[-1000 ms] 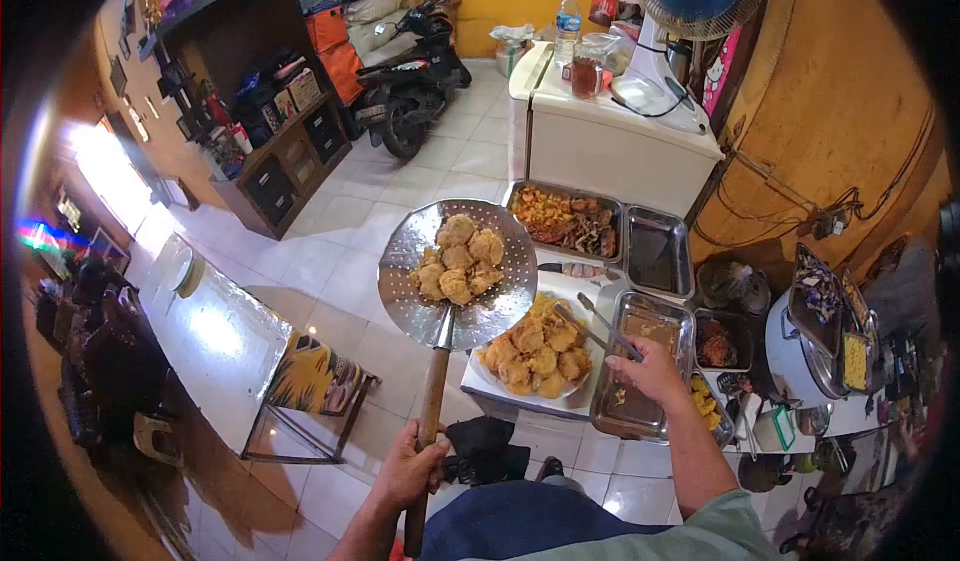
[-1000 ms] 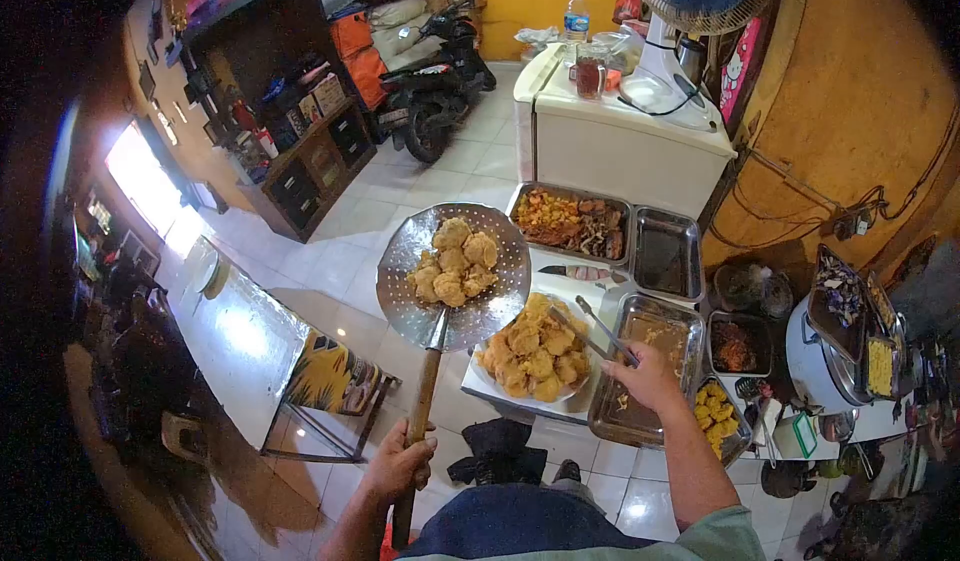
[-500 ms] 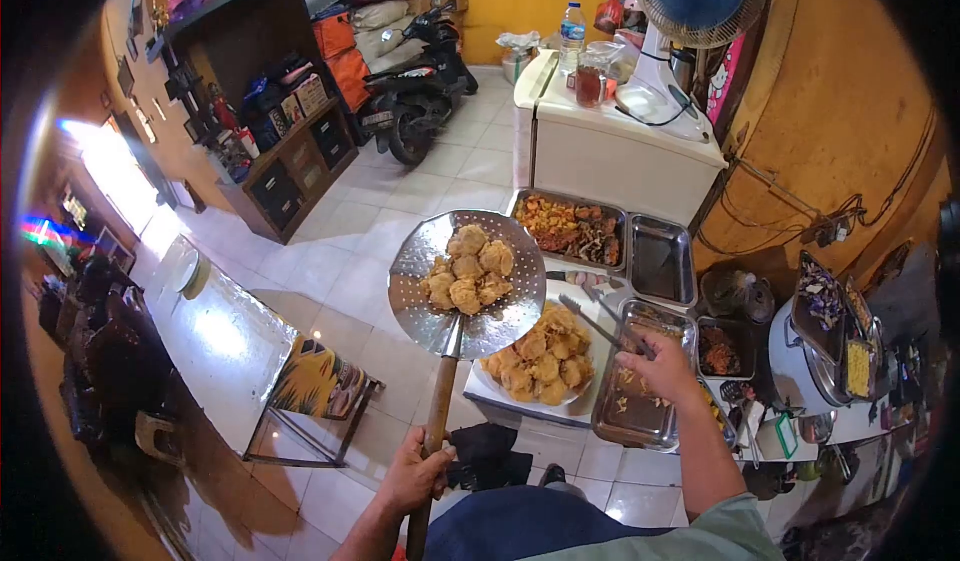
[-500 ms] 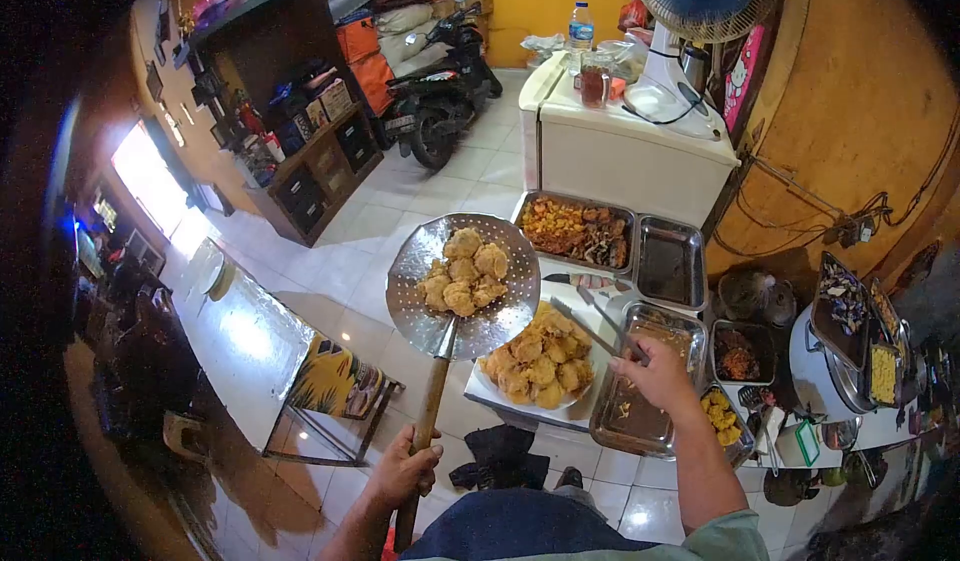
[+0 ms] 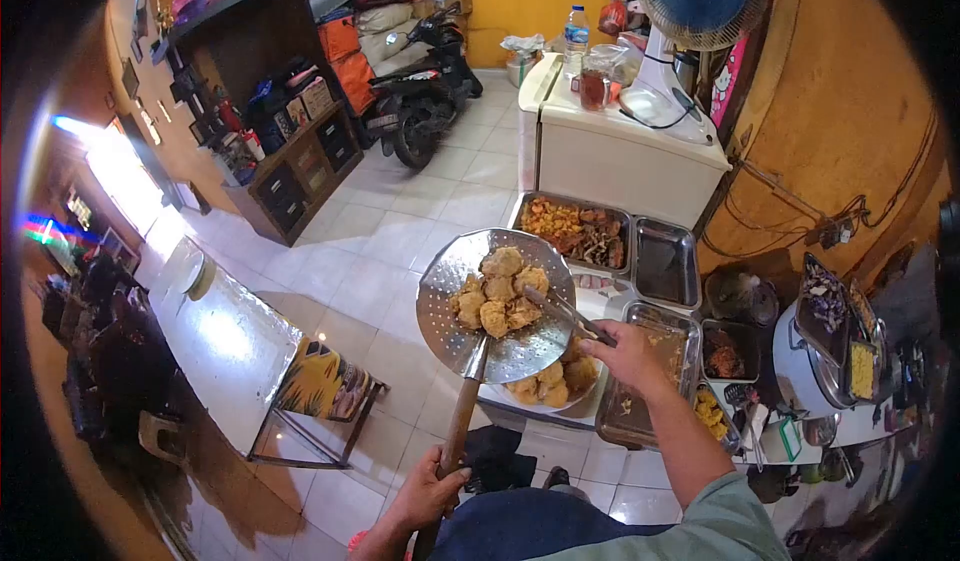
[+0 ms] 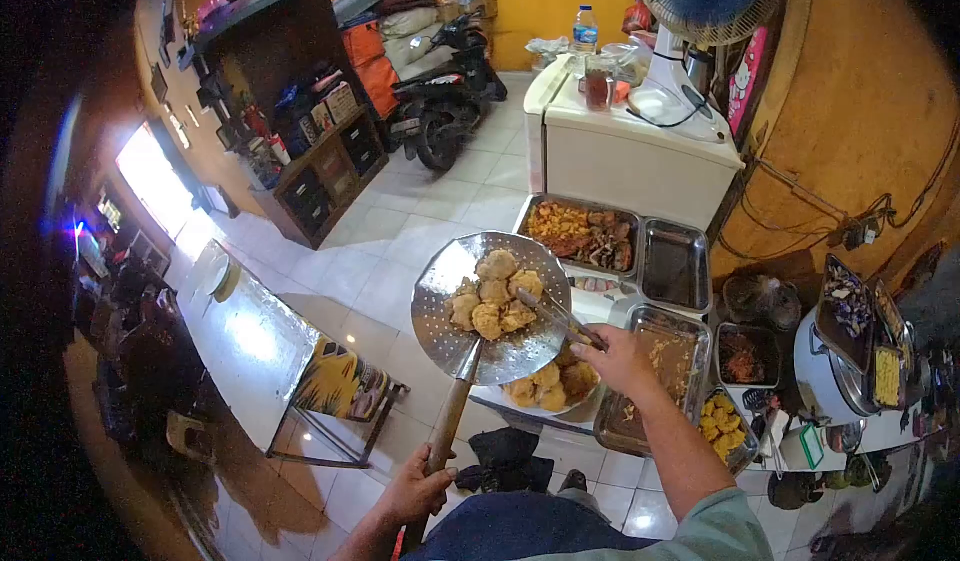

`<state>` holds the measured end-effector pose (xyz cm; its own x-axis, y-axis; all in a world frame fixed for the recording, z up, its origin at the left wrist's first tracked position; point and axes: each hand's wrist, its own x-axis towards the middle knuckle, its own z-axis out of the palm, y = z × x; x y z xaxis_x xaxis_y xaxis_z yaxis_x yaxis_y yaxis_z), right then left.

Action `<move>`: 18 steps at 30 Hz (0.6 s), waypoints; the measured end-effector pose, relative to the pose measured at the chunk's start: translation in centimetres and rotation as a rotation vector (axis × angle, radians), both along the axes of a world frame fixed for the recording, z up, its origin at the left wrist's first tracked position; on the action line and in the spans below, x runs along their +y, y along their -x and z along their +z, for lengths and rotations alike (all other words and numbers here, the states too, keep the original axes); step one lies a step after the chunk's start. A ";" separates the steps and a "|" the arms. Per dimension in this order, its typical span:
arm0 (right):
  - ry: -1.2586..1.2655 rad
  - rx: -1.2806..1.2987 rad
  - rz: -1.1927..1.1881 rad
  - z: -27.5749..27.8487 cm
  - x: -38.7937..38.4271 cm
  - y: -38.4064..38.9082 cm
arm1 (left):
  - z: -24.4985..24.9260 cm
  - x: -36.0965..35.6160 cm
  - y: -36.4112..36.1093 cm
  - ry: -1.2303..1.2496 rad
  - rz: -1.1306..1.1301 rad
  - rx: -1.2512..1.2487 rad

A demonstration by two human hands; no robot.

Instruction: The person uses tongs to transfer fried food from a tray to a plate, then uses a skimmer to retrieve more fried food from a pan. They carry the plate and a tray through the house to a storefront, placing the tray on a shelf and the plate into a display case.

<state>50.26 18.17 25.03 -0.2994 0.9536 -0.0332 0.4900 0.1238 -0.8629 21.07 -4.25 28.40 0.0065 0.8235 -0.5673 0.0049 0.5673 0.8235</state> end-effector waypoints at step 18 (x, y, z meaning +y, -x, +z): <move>0.573 0.153 -0.059 -0.4 -7.1 -5.4 | -0.1 1.6 2.1 -0.005 0.221 -0.135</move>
